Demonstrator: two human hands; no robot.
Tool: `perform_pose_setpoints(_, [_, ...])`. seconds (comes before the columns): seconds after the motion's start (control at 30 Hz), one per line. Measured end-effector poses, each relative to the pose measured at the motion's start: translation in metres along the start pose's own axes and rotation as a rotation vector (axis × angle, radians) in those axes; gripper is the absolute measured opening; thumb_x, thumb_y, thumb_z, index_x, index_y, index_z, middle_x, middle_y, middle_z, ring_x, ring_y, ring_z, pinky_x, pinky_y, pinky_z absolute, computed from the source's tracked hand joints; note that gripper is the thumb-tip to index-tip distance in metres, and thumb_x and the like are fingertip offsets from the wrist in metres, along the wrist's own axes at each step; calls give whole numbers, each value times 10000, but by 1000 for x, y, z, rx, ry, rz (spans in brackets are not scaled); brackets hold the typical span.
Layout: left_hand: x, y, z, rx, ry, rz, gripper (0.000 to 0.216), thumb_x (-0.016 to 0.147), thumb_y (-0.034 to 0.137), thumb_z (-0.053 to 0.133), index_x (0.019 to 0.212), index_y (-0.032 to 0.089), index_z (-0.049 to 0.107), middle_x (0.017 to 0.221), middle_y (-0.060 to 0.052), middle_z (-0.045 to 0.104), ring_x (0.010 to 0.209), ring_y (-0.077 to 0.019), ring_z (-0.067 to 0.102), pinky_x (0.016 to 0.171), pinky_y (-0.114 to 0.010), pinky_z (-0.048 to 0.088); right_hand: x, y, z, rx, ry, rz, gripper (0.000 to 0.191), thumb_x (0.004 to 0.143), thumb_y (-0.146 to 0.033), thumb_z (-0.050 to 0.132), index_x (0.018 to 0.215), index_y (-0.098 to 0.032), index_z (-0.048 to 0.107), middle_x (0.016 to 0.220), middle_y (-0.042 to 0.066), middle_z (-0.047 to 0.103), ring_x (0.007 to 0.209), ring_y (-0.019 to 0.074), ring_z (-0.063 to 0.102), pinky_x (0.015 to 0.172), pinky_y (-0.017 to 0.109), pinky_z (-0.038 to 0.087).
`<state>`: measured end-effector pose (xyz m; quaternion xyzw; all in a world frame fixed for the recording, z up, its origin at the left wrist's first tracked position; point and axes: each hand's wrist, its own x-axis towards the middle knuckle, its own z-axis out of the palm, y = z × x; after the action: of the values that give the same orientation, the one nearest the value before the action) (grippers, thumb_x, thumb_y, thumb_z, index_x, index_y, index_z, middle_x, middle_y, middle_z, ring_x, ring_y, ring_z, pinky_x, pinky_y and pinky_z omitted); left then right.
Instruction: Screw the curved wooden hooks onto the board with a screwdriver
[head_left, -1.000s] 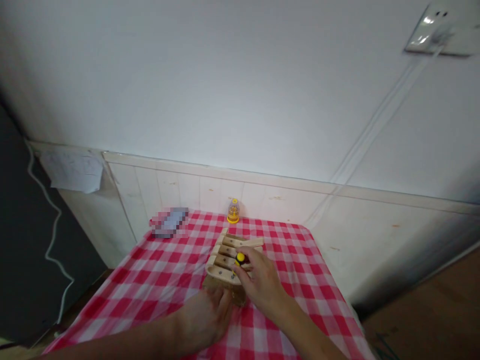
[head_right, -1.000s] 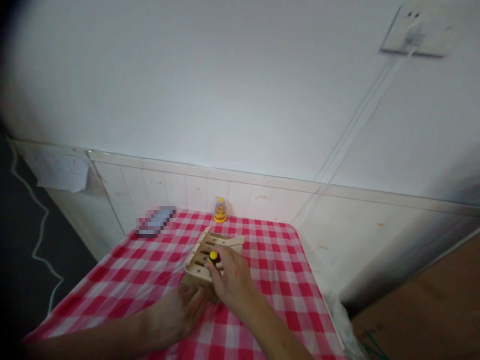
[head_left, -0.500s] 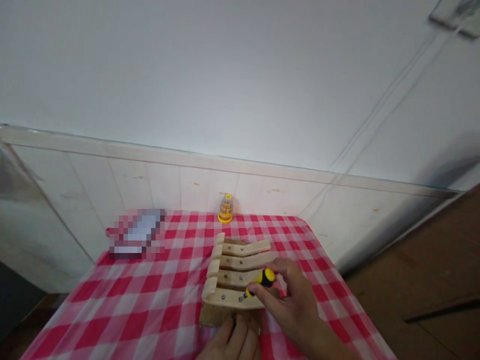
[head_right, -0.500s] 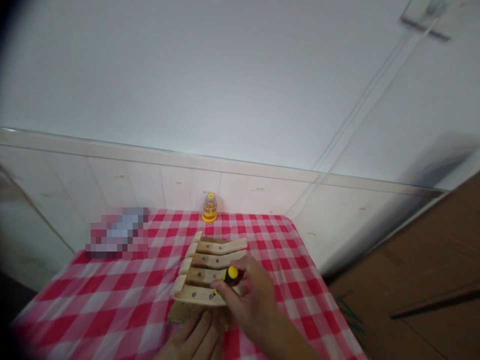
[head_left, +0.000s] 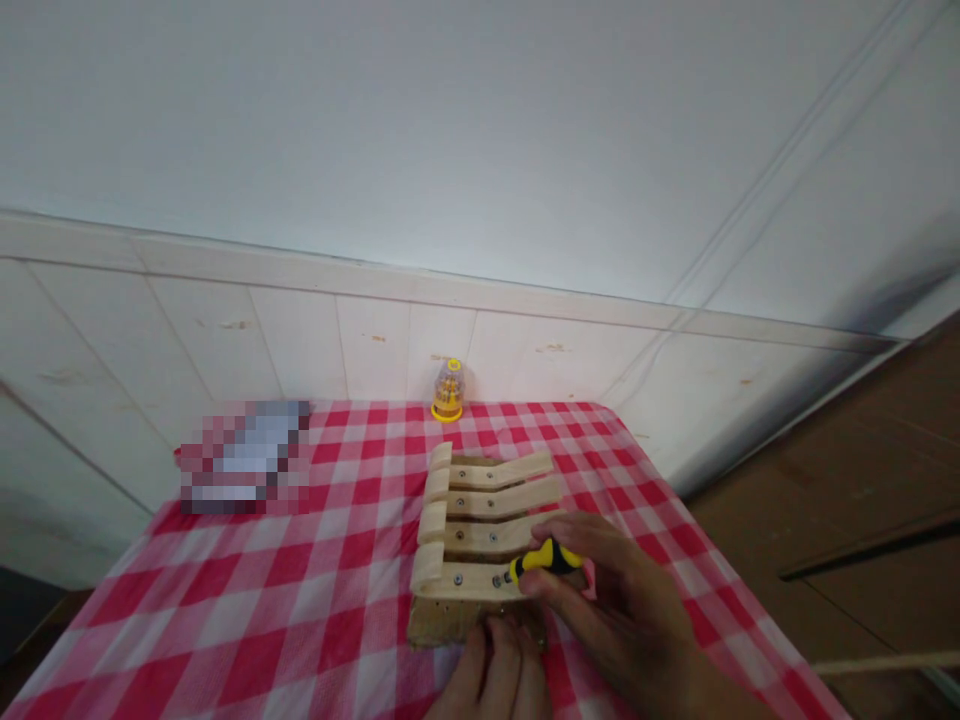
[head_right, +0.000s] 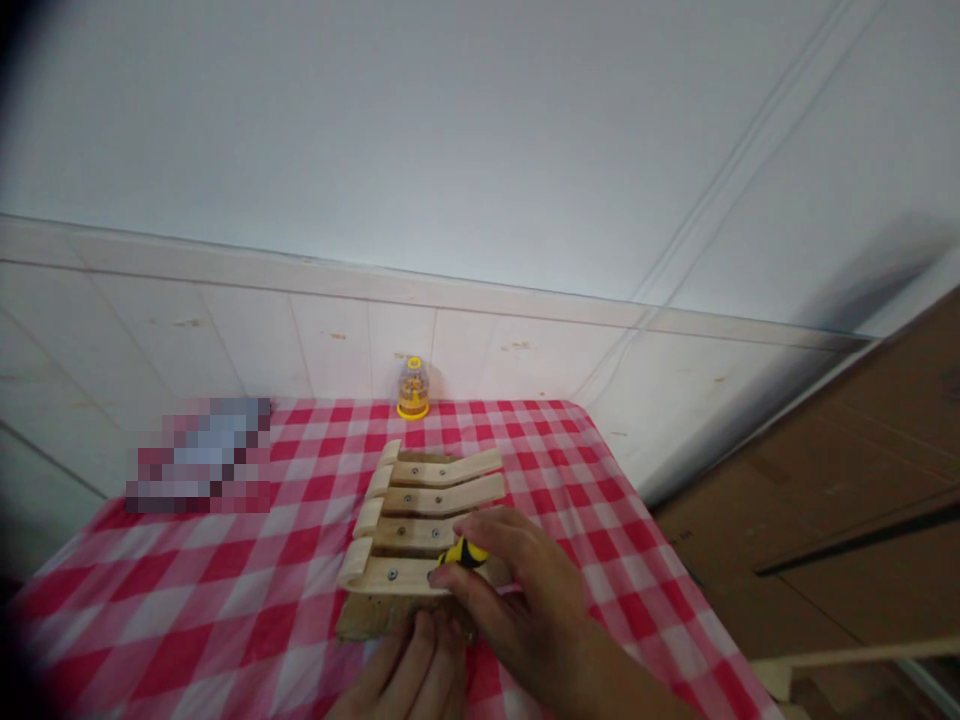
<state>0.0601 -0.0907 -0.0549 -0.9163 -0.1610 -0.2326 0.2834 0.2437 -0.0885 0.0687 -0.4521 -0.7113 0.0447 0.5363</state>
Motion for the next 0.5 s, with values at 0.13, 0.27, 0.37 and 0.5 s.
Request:
perform_pose_setpoints(0.13, [6, -12, -12, -119, -71, 32, 355, 1043, 204, 512, 1356, 98, 644, 1145, -147, 759, 1066, -263, 688, 956, -429, 514, 3, 1, -4, 25, -56, -74, 549, 901, -62, 698, 1378, -327, 637, 1218, 73, 797, 1119, 253, 780, 950, 418, 670])
perform_pose_setpoints(0.27, [18, -19, -24, -52, -7, 39, 311, 1045, 218, 507, 1253, 62, 677, 1033, -144, 769, 966, -264, 700, 861, -415, 507, 3, 0, -3, 116, -74, -35, 514, 933, -48, 629, 1368, -322, 623, 1231, 72, 787, 1056, 232, 797, 913, 411, 683])
perform_pose_setpoints(0.37, [24, -22, -31, -24, 14, 45, 309, 1050, 240, 487, 1228, 74, 677, 1007, -142, 768, 957, -283, 706, 848, -440, 505, 1, 0, 1, 115, -36, -24, 408, 928, -90, 681, 1275, -301, 656, 1171, 70, 805, 1018, 233, 808, 859, 387, 695])
perform_pose_setpoints(0.5, [27, -22, -36, -23, 76, -25, 315, 1046, 223, 424, 1117, 95, 703, 1010, -141, 782, 916, -289, 725, 815, -443, 525, 4, 0, 4, 111, 34, 3, 274, 884, -155, 766, 1118, -274, 686, 1025, 58, 814, 919, 229, 812, 792, 361, 692])
